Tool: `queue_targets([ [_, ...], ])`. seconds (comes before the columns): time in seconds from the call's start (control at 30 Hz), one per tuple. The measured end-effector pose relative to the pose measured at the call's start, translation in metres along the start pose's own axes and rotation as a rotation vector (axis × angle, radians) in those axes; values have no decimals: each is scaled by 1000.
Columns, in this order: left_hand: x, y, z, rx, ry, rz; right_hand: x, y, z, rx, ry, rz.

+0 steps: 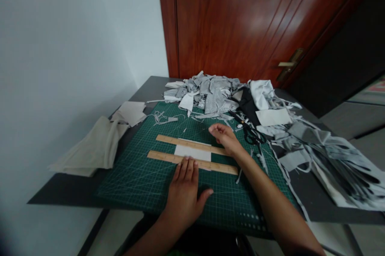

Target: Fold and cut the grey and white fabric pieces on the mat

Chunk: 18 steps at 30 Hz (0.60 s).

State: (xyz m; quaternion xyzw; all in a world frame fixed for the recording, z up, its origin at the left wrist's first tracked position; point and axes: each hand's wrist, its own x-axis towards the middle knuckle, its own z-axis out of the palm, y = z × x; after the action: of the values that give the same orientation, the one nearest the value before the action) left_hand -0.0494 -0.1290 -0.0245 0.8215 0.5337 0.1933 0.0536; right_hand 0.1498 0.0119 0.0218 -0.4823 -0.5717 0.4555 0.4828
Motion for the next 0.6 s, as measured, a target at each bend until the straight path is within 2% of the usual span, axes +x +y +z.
queue_targets([
  [0.13,0,-1,0,10,-1,6,-4,-9,-23,-534,-306,-83],
  [0.23,1,-1,-1,9,4,4,-6,-11,-30,-740,-415,-68],
  [0.37,0,0,-1,19,10,12,-7,-5,-28,-805,-487,-88],
  [0.6,3,-2,-5,71,-23,31,-5,0,-26,-803,-507,-182],
])
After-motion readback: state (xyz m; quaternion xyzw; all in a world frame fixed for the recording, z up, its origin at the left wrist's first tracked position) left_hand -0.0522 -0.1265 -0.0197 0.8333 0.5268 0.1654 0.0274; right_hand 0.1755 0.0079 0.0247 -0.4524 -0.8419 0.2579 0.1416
